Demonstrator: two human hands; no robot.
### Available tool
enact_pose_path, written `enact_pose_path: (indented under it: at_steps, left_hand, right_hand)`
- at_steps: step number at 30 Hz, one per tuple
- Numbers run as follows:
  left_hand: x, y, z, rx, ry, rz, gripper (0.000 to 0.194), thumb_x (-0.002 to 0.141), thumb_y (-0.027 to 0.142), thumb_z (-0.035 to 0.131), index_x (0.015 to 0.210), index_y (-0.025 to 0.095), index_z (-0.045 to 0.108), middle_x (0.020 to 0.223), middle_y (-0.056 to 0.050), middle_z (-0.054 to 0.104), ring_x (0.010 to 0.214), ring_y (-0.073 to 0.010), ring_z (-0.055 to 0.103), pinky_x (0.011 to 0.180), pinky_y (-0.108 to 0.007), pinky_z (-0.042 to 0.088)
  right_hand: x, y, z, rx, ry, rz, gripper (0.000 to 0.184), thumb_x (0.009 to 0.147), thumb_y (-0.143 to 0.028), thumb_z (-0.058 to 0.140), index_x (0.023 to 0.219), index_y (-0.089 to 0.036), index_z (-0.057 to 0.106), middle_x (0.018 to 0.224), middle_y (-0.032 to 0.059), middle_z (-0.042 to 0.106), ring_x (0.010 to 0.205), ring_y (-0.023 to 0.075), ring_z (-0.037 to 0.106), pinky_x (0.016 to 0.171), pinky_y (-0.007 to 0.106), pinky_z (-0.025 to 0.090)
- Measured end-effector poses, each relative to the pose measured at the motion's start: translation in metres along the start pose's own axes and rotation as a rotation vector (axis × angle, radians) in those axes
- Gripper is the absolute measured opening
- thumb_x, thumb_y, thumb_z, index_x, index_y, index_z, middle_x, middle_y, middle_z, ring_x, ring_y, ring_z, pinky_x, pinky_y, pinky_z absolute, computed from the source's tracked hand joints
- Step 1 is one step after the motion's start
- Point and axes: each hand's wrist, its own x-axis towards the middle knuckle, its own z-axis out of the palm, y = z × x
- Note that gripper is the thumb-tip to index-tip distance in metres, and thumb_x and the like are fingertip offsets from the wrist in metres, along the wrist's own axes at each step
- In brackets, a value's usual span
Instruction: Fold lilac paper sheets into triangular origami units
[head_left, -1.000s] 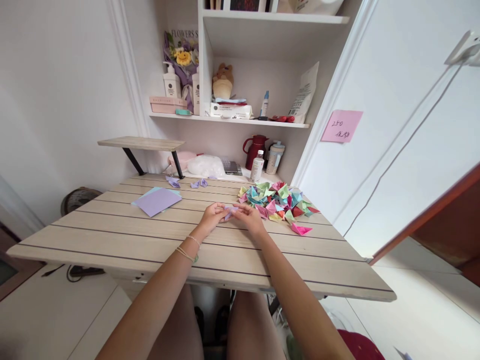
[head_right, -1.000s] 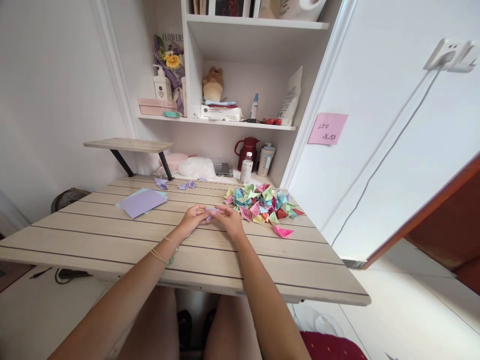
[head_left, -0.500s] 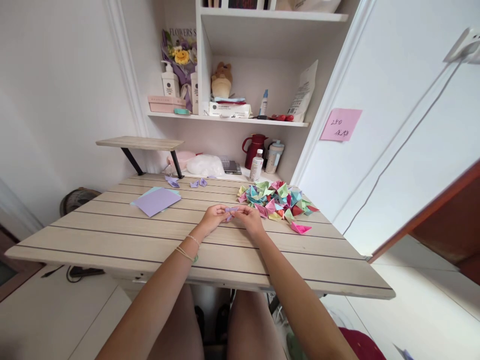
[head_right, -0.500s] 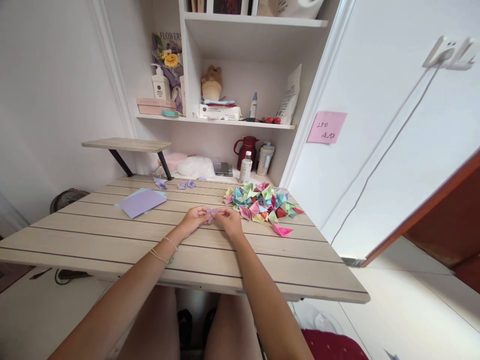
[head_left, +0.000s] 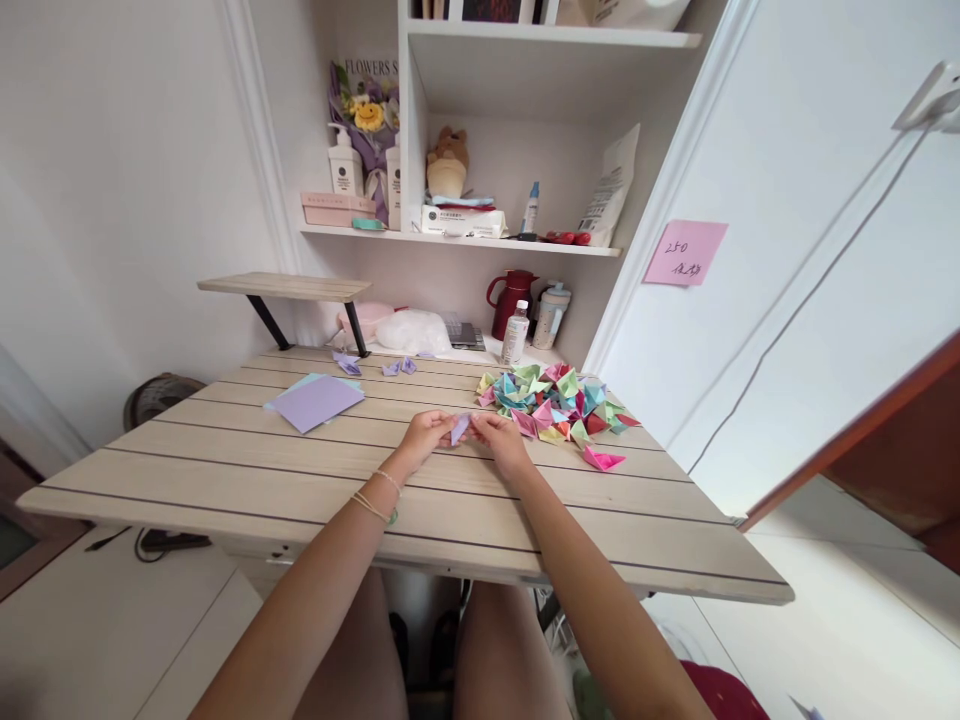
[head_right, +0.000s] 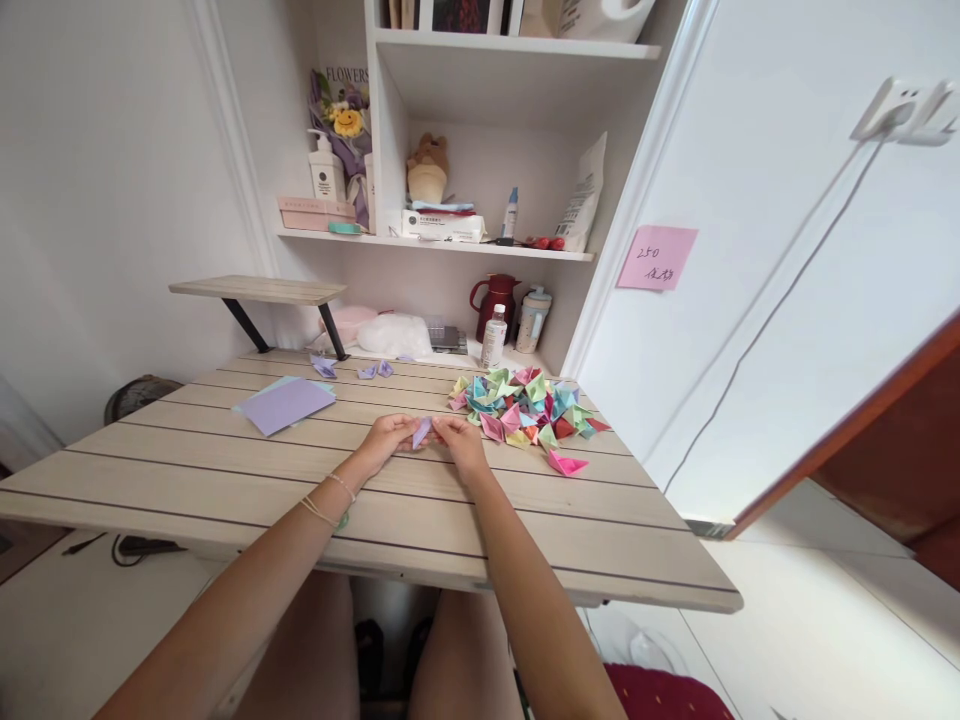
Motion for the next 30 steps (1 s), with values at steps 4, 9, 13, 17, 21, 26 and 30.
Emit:
enact_pose_path:
  at_steps: [4, 9, 13, 17, 21, 26, 30]
  left_hand:
    - [0.0029, -0.0009, -0.0025, -0.044, 0.026, 0.000, 0.027, 0.064, 0.033, 0.069, 0.082, 0.013, 0.062, 0.076, -0.007, 0.067, 0.068, -0.0150, 0.063, 0.067, -0.030, 0.050]
    - [0.0030, -0.0004, -0.0019, -0.076, 0.029, -0.005, 0.028, 0.063, 0.031, 0.070, 0.083, 0.012, 0.065, 0.075, -0.006, 0.066, 0.068, -0.0124, 0.060, 0.069, -0.027, 0.049]
    - [0.0007, 0.0011, -0.0005, -0.103, -0.011, -0.020, 0.028, 0.064, 0.030, 0.070, 0.083, 0.011, 0.066, 0.077, -0.007, 0.066, 0.071, -0.0130, 0.059, 0.074, -0.030, 0.048]
    - [-0.0019, 0.0021, 0.0016, -0.129, -0.060, -0.037, 0.023, 0.066, 0.028, 0.069, 0.083, 0.012, 0.067, 0.081, -0.006, 0.066, 0.075, -0.0128, 0.058, 0.078, -0.031, 0.046]
    - [-0.0031, 0.0020, 0.0029, -0.140, -0.096, -0.059, 0.022, 0.067, 0.027, 0.068, 0.083, 0.012, 0.067, 0.081, -0.006, 0.066, 0.076, -0.0128, 0.058, 0.079, -0.031, 0.046]
    - [-0.0013, 0.0016, 0.0018, -0.145, -0.104, -0.070, 0.021, 0.068, 0.027, 0.068, 0.084, 0.013, 0.066, 0.079, -0.005, 0.066, 0.072, -0.0114, 0.059, 0.077, -0.030, 0.047]
    - [-0.0014, 0.0021, 0.0016, -0.130, -0.114, -0.076, 0.022, 0.068, 0.030, 0.067, 0.082, 0.013, 0.066, 0.078, -0.006, 0.066, 0.070, -0.0123, 0.060, 0.078, -0.033, 0.047]
  right_hand:
    - [-0.0008, -0.0052, 0.0020, -0.022, -0.015, -0.041, 0.031, 0.062, -0.040, 0.067, 0.084, -0.018, 0.067, 0.078, 0.0045, 0.068, 0.069, 0.0168, 0.061, 0.068, 0.031, 0.048]
    - [-0.0021, -0.0068, 0.0026, -0.118, -0.001, -0.105, 0.026, 0.064, -0.031, 0.064, 0.086, -0.018, 0.067, 0.080, 0.0045, 0.068, 0.071, 0.0183, 0.062, 0.068, 0.031, 0.048]
    - [-0.0031, -0.0038, 0.0031, -0.216, 0.021, -0.153, 0.025, 0.064, -0.025, 0.060, 0.087, -0.017, 0.065, 0.070, 0.0017, 0.067, 0.065, 0.0177, 0.062, 0.063, 0.029, 0.049]
    - [-0.0043, -0.0028, 0.0030, -0.288, 0.036, -0.203, 0.026, 0.066, -0.022, 0.056, 0.091, -0.016, 0.061, 0.064, -0.0001, 0.066, 0.058, 0.0156, 0.061, 0.058, 0.027, 0.048]
    - [-0.0061, -0.0051, 0.0032, -0.339, 0.010, -0.253, 0.022, 0.066, -0.022, 0.056, 0.088, -0.016, 0.059, 0.066, 0.0008, 0.066, 0.058, 0.0151, 0.061, 0.056, 0.025, 0.049]
    - [-0.0068, -0.0074, 0.0026, -0.432, 0.040, -0.337, 0.015, 0.069, -0.022, 0.054, 0.080, -0.017, 0.062, 0.067, 0.0017, 0.065, 0.061, 0.0155, 0.060, 0.060, 0.026, 0.048]
    - [-0.0060, -0.0063, 0.0007, -0.524, 0.095, -0.383, 0.014, 0.069, -0.018, 0.053, 0.074, -0.018, 0.065, 0.071, 0.0039, 0.066, 0.067, 0.0176, 0.058, 0.067, 0.029, 0.046]
